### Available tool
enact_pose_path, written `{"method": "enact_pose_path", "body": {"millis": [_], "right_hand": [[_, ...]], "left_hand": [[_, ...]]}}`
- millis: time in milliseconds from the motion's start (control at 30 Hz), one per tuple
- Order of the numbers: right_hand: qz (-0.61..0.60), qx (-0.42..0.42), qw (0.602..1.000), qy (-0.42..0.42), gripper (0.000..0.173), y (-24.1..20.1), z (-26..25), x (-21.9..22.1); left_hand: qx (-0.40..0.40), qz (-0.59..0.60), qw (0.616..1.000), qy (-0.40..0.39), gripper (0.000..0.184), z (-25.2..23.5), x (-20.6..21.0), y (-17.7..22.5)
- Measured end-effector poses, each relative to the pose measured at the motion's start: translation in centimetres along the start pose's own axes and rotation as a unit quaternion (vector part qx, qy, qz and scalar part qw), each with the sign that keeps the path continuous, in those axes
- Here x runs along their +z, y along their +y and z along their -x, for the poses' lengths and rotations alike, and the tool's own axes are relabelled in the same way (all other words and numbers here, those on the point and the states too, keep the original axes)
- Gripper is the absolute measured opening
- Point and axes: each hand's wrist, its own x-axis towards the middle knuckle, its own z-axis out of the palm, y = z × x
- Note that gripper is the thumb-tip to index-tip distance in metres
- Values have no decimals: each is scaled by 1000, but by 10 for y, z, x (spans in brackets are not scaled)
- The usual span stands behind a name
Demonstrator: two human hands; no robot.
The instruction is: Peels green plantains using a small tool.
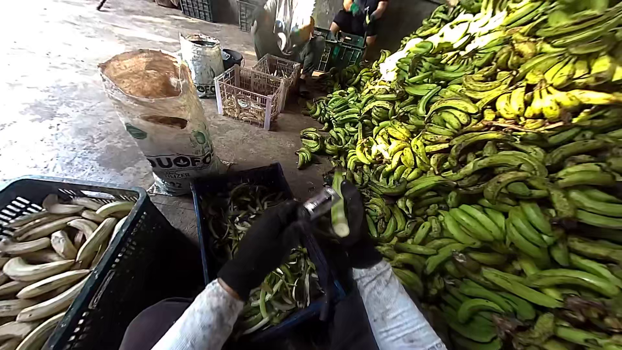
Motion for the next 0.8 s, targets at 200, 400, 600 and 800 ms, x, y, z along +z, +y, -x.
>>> {"method": "enact_pose_path", "body": {"millis": [200, 400, 600, 800], "right_hand": [[-40, -13, 993, -109, 33, 15, 11, 6], [-146, 141, 963, -176, 33, 17, 38, 22], [12, -127, 989, 72, 37, -4, 3, 22], [9, -118, 985, 127, 37, -31, 5, 46]], "left_hand": [[16, -133, 991, 14, 49, -1, 10, -12], [-55, -184, 962, 194, 47, -23, -28, -24], [10, -39, 997, 58, 50, 11, 13, -1], [58, -80, 990, 102, 59, 17, 26, 0]]}}
